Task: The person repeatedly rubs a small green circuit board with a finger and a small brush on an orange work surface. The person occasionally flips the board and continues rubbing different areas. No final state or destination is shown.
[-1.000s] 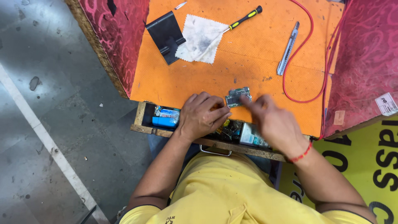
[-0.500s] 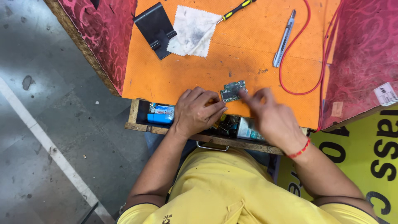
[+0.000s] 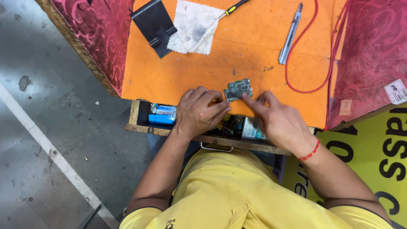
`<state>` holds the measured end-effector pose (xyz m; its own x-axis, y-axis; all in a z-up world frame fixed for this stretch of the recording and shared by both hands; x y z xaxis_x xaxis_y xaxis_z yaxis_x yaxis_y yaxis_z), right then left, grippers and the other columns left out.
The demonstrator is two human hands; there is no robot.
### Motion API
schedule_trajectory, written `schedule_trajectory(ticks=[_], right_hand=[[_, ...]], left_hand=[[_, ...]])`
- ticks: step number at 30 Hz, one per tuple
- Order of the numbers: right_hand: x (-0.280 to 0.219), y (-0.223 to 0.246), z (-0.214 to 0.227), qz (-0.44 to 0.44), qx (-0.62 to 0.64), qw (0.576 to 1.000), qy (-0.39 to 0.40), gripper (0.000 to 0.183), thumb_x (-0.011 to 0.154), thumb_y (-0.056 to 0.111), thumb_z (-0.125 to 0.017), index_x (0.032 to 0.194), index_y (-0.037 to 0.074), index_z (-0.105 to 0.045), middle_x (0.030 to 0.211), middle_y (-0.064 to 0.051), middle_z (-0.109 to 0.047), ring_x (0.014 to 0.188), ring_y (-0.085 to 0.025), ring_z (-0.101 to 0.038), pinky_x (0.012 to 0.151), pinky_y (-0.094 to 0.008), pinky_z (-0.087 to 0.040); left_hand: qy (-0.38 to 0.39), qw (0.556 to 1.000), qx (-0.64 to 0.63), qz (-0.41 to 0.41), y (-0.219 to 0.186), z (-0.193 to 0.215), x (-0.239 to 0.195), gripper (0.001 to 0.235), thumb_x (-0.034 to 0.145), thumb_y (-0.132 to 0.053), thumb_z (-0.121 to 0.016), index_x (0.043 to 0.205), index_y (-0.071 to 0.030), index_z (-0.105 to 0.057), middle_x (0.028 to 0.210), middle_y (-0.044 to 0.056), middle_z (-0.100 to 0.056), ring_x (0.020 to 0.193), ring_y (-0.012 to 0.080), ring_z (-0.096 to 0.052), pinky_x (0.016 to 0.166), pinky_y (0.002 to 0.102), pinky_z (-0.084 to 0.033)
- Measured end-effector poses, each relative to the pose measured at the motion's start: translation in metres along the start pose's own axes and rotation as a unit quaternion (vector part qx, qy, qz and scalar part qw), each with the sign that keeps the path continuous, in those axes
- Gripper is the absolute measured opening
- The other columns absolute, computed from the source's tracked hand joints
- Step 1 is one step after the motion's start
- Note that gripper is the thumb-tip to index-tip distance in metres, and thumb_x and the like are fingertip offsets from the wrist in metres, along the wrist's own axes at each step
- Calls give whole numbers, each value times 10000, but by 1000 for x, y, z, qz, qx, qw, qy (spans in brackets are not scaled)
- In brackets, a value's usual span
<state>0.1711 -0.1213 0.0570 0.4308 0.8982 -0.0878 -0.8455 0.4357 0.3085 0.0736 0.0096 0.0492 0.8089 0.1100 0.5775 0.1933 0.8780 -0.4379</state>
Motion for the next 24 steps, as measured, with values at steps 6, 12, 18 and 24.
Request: schedule_trajectory(ticks=[6,12,18,24], right_hand=[[-4,-8,1,-31,-21,999,6,683,788,147,-732,1450,178,-568,1047,-116,-611,585,-333,-621,507,-454,-523],[-8,-10,10,-62,-39,996,-45,593,930,85,-640,1506,209,-581,1000,-97,-618,623,-348,-625,527,-458,-517],[-9,-8,6,-64,-15,997,-34,524,920,111,-653,1440,143,-598,1022,-113,-620,656,-369,-631,555,-473,-523],[-8,-7,-3,-53,19,998,2,602,820,181,-711,1405,102,-588,974,-149,-604,642,-372,-636,516,-477,-529]], left_hand=[[4,1000,9,-4,-1,-2,1,106,862,-296,-836,889,-218,-770,957,-59,-663,886,181,-616,741,363,-474],[8,1000,15,1,0,-3,0,135,850,-306,-846,923,-211,-786,956,-70,-677,862,174,-610,720,353,-463],[-7,996,8,86,7,1,4,410,843,-398,-834,1104,-92,-755,1035,20,-639,927,235,-597,777,383,-479],[64,991,17,121,9,-16,7,366,869,-390,-786,1101,-109,-746,1016,7,-613,920,228,-559,808,421,-436]])
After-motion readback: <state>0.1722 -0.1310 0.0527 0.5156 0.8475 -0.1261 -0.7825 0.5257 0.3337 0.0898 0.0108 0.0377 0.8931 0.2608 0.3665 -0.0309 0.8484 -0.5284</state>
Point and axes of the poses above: each hand's wrist, its own x-axis towards the middle knuckle, its own z-axis out of the back of the hand, y = z × x, the point moved 9 cm from there along x, towards the middle knuckle
